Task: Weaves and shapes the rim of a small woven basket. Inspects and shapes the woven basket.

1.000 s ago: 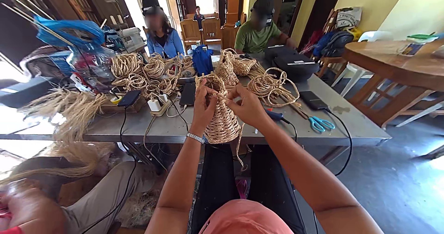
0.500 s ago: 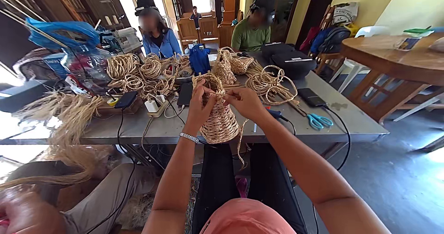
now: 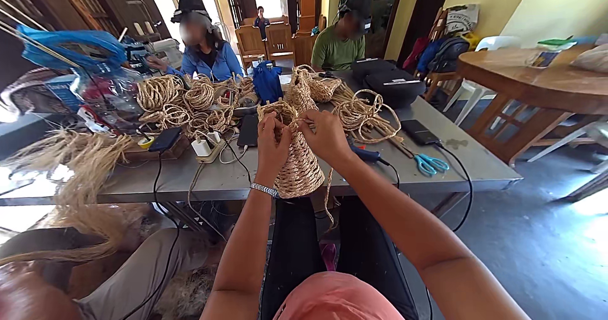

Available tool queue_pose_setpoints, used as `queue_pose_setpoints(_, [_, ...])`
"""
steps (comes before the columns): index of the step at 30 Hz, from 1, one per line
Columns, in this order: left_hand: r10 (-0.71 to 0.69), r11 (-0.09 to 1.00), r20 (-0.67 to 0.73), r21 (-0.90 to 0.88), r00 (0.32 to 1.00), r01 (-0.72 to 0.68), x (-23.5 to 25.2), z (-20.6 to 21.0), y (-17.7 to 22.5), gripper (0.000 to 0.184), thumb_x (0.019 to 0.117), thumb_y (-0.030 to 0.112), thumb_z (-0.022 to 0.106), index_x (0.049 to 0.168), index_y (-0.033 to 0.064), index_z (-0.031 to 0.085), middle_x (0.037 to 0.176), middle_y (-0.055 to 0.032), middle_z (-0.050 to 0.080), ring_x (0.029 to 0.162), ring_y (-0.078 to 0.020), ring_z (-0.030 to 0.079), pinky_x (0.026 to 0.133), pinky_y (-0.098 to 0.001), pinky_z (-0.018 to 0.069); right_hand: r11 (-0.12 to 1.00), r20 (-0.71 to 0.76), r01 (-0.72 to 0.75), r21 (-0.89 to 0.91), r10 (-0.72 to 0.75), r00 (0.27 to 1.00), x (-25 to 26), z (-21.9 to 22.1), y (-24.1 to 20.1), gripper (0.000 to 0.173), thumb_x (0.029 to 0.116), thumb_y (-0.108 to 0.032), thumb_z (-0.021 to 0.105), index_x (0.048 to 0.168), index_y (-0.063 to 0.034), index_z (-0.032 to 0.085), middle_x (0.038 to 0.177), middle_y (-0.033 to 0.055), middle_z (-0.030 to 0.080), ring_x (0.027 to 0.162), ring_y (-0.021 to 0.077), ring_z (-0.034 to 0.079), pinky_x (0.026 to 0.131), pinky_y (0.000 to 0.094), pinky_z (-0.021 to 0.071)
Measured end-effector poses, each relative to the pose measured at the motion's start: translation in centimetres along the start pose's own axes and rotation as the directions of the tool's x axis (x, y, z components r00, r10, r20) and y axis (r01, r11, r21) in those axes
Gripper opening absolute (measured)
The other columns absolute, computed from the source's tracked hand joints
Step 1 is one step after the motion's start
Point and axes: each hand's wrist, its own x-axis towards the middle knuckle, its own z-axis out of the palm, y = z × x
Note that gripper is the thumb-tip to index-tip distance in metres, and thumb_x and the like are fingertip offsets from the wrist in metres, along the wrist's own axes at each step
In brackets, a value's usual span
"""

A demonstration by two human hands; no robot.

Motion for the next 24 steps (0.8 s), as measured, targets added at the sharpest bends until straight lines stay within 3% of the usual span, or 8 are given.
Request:
queue_pose_setpoints(6, [-0.027,0.999,-0.017,-0.018,0.999,0.027,0.1,0.2,0.3,0.019,0.1036,0.02,0.053,0.105,0.0026,0.059,0.148,-0.0172,0.048,0.136,-0.0271,0.048,0.105,-0.0434,0.0449,0.998,-0.017,0.026,0.053,-0.025,1.0,-0.1,0.0,-0.4,0.024,0.1017,-0.026,0.061,0.104,-0.0054,0.075,0.097,0.0092,0.076,0.095,0.0252,0.071,0.088,0.0464,0.0555])
queue_pose_setpoints(13, [-0.046,0.999,-0.025,-0.002,0.999,0.046,0.1,0.4,0.6,0.02,0.1031,0.018,0.05,0.1,0.0007,0.058,0.147,-0.0204,0.048,0.138,-0.0309,0.046,0.109,-0.0467,0.0416,1.0,0.068,0.017,0.022,-0.019,0.997,1.0,0.0,-0.3,0.02,0.1023,-0.018,0.06,0.106,-0.0021,0.072,0.098,0.0142,0.074,0.097,0.0298,0.07,0.092,0.0488,0.0537])
queue_pose_setpoints(16, [-0.055,0.998,-0.032,0.006,0.998,0.055,0.2,0.5,0.8,0.019,0.103,0.016,0.049,0.099,0.0001,0.058,0.147,-0.0206,0.048,0.137,-0.0304,0.046,0.108,-0.0452,0.043,0.999,0.086,0.01,0.039,-0.014,0.996,1.6,0.5,0.0,0.02,0.1033,-0.015,0.058,0.108,-0.0009,0.07,0.099,0.0154,0.073,0.091,0.029,0.072,0.085,0.05,0.0575])
queue_pose_setpoints(24, [-0.078,0.996,-0.092,-0.05,0.993,0.073,1.3,1.2,-0.1,0.019,0.099,0.014,0.051,0.096,-0.0029,0.06,0.137,-0.0238,0.054,0.131,-0.0277,0.049,0.107,-0.0377,0.0415,0.993,0.111,-0.011,0.113,-0.001,0.994,1.9,0.7,0.8,0.02,0.1029,-0.015,0.059,0.109,-0.0004,0.071,0.099,0.0154,0.074,0.089,0.0261,0.072,0.084,0.0449,0.0576])
